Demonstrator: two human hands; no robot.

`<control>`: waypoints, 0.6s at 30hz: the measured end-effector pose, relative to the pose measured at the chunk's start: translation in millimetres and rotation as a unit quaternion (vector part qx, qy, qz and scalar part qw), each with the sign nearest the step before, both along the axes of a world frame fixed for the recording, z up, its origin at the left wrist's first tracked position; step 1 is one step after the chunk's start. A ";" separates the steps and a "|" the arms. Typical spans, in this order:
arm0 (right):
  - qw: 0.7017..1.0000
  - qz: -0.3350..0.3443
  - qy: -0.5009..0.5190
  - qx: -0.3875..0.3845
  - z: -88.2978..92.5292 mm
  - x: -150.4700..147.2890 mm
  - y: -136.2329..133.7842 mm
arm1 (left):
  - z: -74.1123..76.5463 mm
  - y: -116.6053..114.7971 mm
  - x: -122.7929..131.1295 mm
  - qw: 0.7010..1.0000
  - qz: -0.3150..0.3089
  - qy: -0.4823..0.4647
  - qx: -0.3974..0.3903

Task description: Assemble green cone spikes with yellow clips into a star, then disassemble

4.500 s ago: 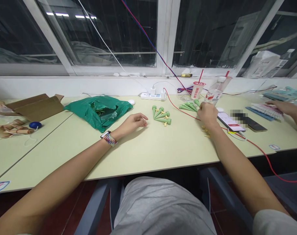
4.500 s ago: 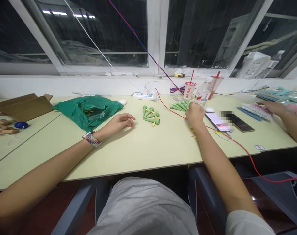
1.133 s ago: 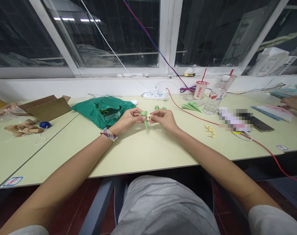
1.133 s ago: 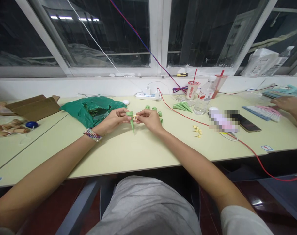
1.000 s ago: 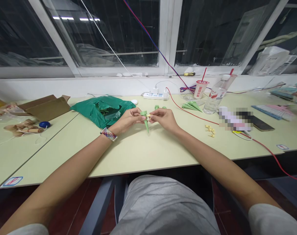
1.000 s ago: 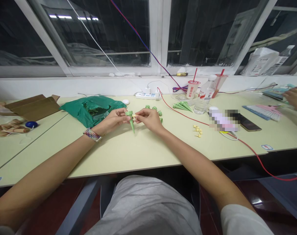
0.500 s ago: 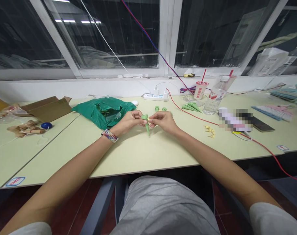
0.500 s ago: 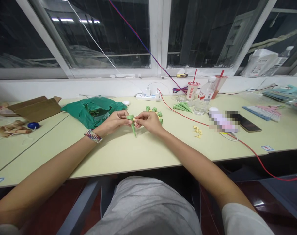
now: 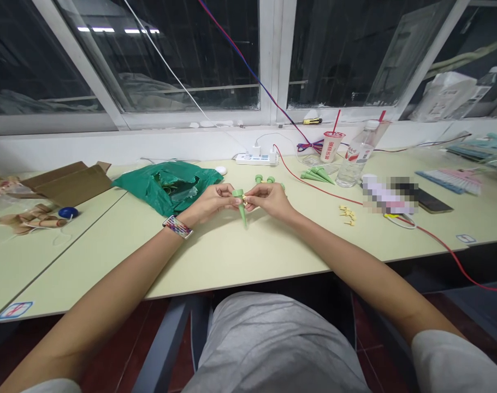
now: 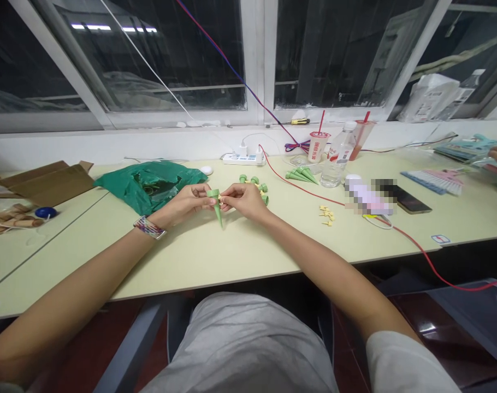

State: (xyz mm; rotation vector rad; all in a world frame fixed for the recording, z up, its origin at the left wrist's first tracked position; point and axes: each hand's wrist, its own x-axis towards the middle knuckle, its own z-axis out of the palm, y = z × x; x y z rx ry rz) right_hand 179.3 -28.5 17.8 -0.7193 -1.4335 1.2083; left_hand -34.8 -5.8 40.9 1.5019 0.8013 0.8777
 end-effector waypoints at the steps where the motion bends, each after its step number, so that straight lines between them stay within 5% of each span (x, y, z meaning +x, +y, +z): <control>1: 1.000 0.002 0.001 -0.002 1.7 -0.3 0.0 | -0.1 -0.3 0.5 1.000 -0.001 -0.006 0.000; 6: 0.998 0.015 -0.055 0.003 16.0 10.6 -5.7 | -0.7 -2.9 2.5 0.999 -0.022 -0.038 0.008; 10: 0.977 -0.084 -0.191 0.031 29.2 64.9 -22.5 | -0.9 -0.2 4.7 0.998 -0.007 -0.068 -0.001; 12: 0.935 -0.173 -0.306 0.056 34.1 110.0 -32.8 | -1.3 2.6 7.2 0.996 0.013 -0.089 -0.002; 14: 0.860 -0.259 -0.436 0.063 36.0 157.7 -42.3 | -1.6 4.1 10.2 0.994 0.026 -0.102 -0.002; 18: 0.724 -0.326 -0.606 -0.049 29.1 221.3 -59.2 | -0.8 1.1 14.8 0.995 0.033 -0.098 -0.010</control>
